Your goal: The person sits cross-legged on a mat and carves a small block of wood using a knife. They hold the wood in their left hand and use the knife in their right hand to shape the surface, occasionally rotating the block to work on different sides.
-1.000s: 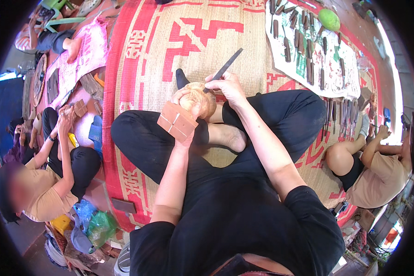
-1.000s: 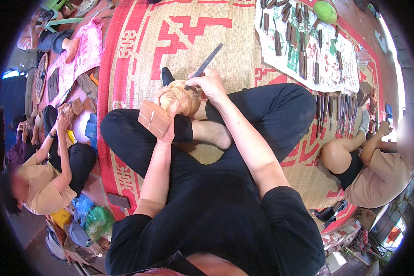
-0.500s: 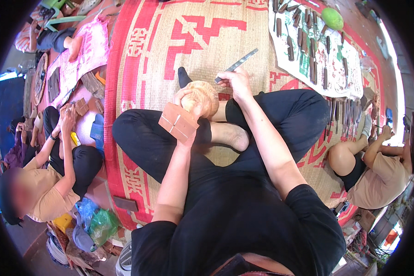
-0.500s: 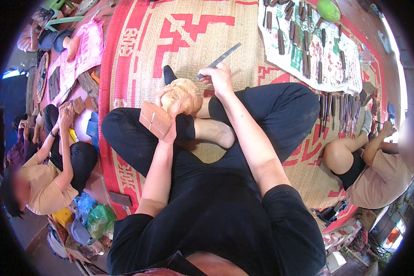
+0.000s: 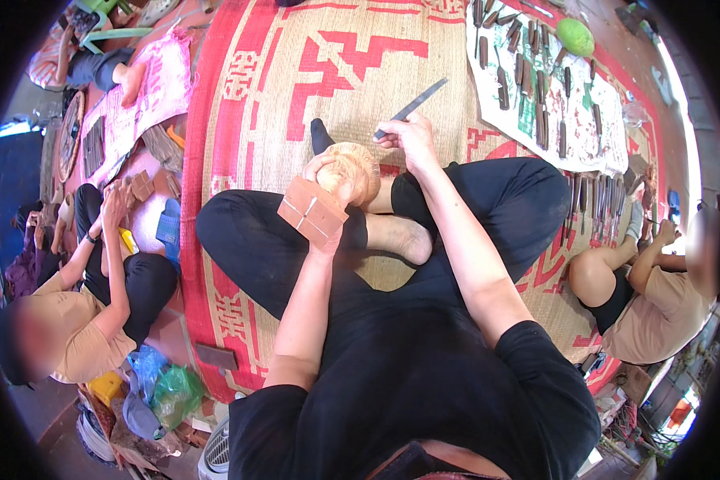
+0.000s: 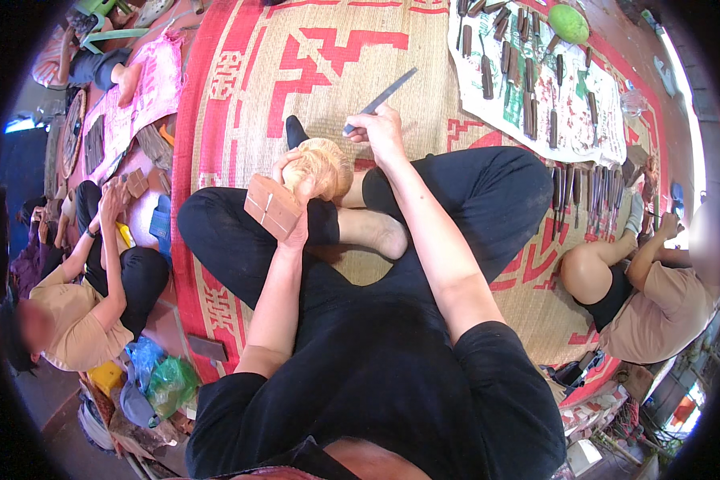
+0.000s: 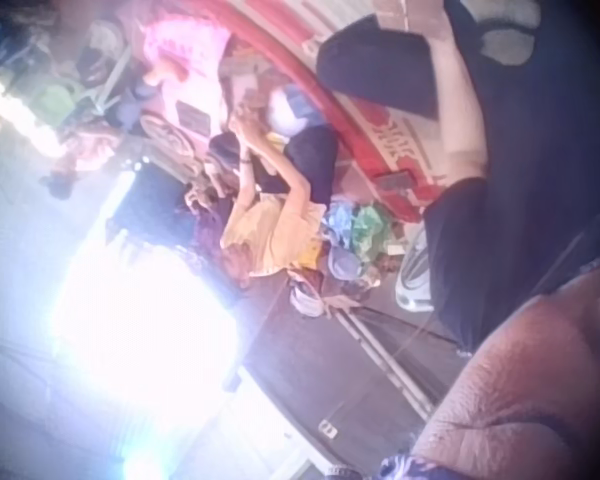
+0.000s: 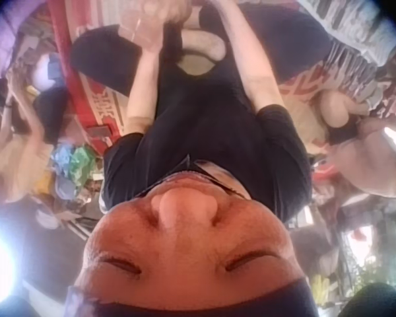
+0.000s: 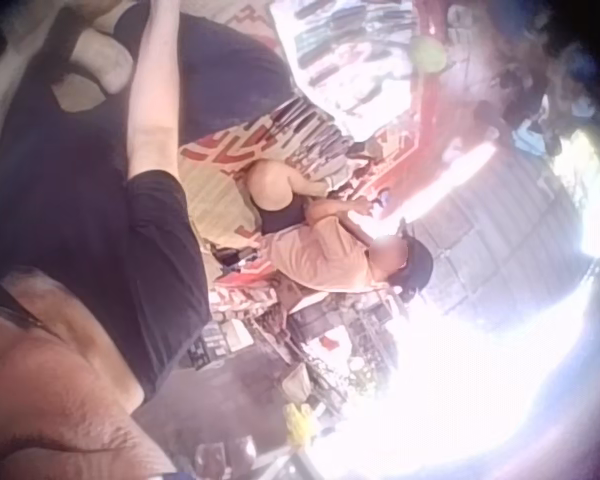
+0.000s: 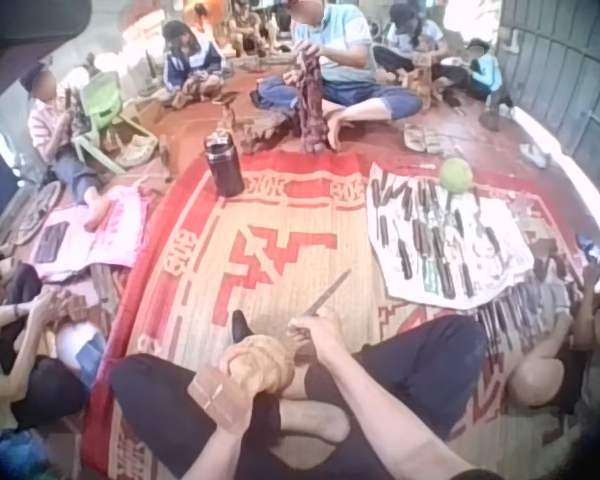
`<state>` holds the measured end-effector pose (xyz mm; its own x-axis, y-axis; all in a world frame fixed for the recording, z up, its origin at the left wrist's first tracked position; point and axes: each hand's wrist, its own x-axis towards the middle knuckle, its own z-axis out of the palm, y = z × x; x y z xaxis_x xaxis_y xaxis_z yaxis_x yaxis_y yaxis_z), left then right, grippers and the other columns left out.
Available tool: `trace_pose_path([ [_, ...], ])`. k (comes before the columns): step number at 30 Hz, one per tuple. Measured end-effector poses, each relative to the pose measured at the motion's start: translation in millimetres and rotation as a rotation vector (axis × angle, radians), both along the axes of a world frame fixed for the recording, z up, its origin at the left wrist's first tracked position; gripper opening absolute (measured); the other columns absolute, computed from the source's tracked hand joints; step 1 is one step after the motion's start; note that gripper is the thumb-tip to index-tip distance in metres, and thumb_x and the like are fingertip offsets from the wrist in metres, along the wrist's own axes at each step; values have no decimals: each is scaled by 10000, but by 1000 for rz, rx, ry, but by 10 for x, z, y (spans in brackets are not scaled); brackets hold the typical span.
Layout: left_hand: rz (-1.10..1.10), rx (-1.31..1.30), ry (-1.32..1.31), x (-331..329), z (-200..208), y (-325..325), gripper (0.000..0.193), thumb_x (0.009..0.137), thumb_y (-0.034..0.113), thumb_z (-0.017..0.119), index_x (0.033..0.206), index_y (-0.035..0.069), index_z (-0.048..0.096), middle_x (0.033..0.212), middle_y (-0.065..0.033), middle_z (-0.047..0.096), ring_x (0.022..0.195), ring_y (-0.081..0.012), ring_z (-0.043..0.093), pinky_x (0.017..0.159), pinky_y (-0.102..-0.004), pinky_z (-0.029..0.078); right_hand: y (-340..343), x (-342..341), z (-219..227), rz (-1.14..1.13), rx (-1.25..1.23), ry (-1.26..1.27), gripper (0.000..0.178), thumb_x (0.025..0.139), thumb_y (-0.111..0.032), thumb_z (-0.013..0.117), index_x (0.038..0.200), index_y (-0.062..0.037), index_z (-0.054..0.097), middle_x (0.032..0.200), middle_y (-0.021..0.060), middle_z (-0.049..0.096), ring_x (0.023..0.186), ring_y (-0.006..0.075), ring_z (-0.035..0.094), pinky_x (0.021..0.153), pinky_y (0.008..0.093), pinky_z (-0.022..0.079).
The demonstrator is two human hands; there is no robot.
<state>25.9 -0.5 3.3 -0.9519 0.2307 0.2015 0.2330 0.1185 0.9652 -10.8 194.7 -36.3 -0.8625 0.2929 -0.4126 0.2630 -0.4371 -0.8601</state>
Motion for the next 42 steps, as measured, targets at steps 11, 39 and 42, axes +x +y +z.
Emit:
trace_pose_path([
  [11, 18, -21, 30, -7, -62, 8, 392, 840, 158, 601, 1185, 42, 457, 1179, -110, 486, 1105, -200, 466, 961, -341, 369, -210, -32, 114, 176, 184, -10, 119, 715, -60, 667, 795, -2, 600, 709, 101, 642, 626, 174, 625, 590, 281, 500],
  [39, 13, -38, 70, -4, -88, -18, 429, 821, 160, 616, 1189, 21, 447, 1148, -117, 495, 1088, -208, 476, 946, -346, 380, -239, -148, 136, 285, 228, -57, 154, 738, -110, 688, 834, -12, 620, 751, 102, 647, 605, 154, 618, 584, 270, 497],
  [42, 10, -37, 66, 8, -84, -14, 436, 818, 157, 619, 1193, 21, 443, 1151, -116, 491, 1089, -207, 474, 948, -345, 378, -119, -214, 74, 130, 57, -49, 163, 704, -73, 696, 806, 6, 595, 715, 106, 634, 627, 165, 627, 591, 285, 499],
])
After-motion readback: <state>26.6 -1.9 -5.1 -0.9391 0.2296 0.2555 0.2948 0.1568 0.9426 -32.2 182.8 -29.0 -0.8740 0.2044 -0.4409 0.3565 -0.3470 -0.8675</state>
